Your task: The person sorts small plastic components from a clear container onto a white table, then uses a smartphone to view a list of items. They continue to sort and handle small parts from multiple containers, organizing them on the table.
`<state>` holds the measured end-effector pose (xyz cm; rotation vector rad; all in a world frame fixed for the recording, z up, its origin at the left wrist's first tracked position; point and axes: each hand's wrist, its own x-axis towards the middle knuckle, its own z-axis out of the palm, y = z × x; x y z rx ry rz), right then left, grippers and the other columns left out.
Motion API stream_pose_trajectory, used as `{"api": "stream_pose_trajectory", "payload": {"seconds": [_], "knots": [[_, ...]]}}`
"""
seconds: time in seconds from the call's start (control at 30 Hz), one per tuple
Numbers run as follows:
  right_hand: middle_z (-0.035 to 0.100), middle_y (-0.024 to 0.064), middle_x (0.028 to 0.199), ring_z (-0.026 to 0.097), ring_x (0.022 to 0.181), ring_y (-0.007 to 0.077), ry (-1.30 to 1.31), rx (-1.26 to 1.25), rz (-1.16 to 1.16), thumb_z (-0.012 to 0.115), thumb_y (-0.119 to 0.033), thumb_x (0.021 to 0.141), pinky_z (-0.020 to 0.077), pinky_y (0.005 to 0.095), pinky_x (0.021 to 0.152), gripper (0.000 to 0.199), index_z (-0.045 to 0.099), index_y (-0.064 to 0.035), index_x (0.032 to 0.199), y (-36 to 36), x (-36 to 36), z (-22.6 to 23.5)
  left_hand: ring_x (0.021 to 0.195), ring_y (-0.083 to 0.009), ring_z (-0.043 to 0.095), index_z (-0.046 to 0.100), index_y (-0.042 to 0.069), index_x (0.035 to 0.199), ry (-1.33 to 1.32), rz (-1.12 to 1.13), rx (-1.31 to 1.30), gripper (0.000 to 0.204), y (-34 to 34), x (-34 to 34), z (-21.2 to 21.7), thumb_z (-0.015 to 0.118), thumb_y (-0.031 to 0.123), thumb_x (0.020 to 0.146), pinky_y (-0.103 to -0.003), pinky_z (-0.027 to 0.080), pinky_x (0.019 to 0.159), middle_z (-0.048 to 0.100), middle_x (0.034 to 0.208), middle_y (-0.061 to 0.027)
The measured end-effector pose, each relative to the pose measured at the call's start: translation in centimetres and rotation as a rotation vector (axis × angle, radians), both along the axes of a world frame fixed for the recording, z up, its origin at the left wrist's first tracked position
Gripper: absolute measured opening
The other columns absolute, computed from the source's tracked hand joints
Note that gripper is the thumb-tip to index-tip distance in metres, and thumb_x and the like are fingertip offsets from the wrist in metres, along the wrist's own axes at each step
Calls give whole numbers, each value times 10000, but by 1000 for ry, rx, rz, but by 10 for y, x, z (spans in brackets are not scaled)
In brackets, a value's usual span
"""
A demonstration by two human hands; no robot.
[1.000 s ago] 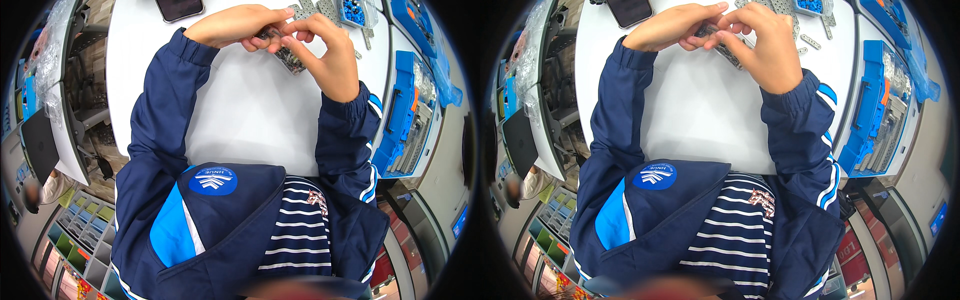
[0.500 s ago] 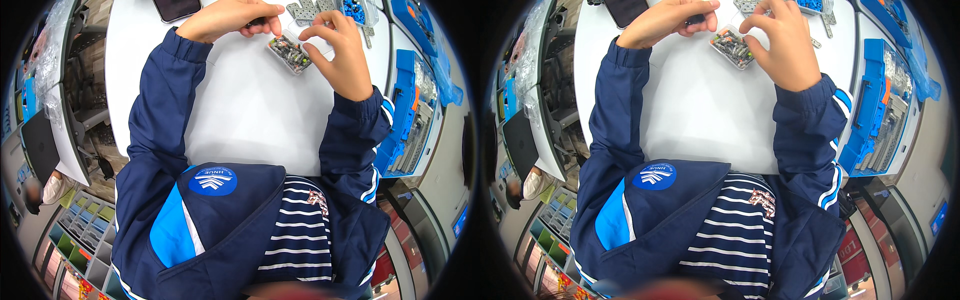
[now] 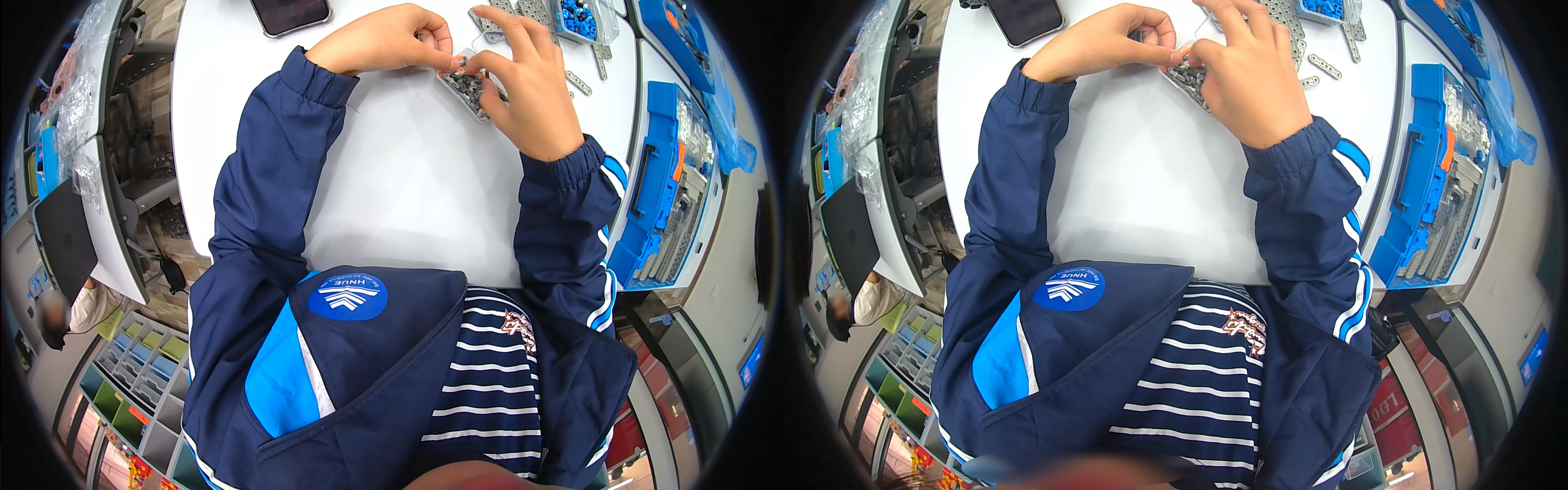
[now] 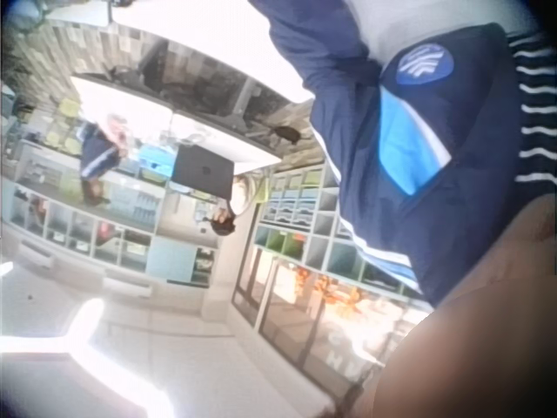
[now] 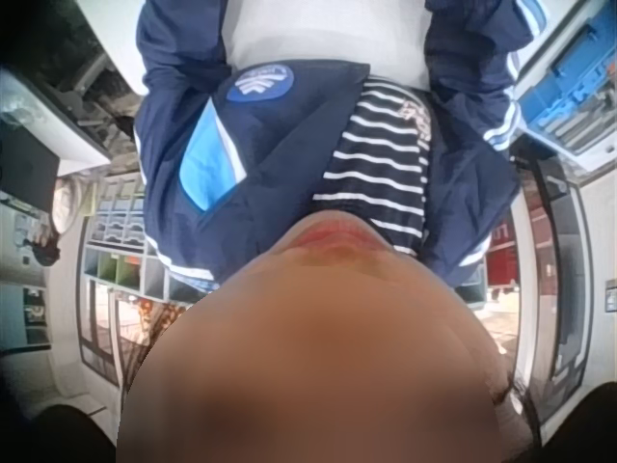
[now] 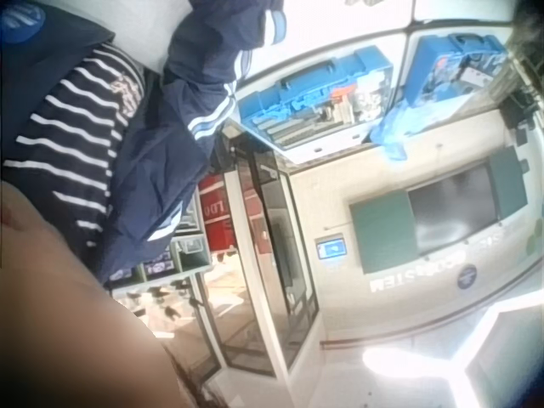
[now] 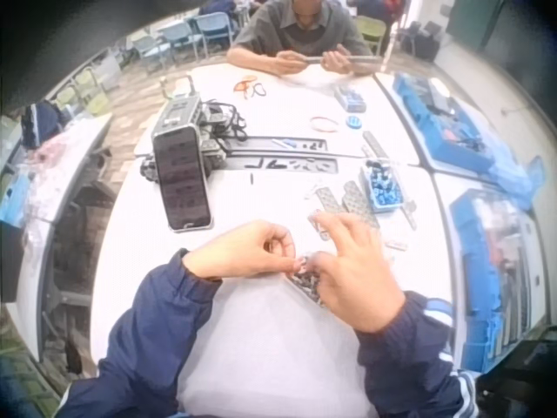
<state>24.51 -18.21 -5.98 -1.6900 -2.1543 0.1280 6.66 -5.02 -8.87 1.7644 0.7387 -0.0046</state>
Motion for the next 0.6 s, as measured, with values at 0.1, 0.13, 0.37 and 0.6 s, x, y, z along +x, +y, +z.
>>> {"api": "stream_pose_trajectory", "payload": {"seconds": [0.1, 0.13, 0.37, 0.6], "knots": [[582, 190, 1366, 458, 1314, 411, 22, -19, -12, 730, -70, 770, 370, 507, 1105, 57, 745, -25, 803, -2, 1, -7, 641, -60, 525, 711, 37, 914, -7, -9, -2, 261, 0, 0, 1, 777, 289, 914, -247, 432, 587, 632, 705, 29], [568, 139, 1396, 451, 1328, 385, -43, 2, -1, 755, -81, 781, 374, 497, 1093, 62, 751, -56, 838, -1, 1, -10, 642, -61, 526, 711, 36, 915, -14, -9, -4, 262, 0, 0, 1, 778, 289, 913, -247, 432, 588, 633, 705, 29], [511, 22, 1510, 382, 1430, 345, -144, -32, 11, 802, -109, 805, 334, 519, 1113, 81, 757, -117, 872, -3, 3, -29, 636, -63, 525, 718, 32, 931, 3, -22, -4, 267, 0, 0, 0, 790, 287, 899, -245, 427, 582, 633, 705, 28], [583, 14, 1434, 422, 1404, 333, 3, 4, 58, 788, -118, 831, 350, 490, 1119, 94, 752, -113, 917, 3, 8, -27, 632, -62, 524, 721, 26, 933, -37, -45, 19, 276, 1, 0, -6, 759, 299, 920, -241, 424, 578, 637, 717, 21]]}}
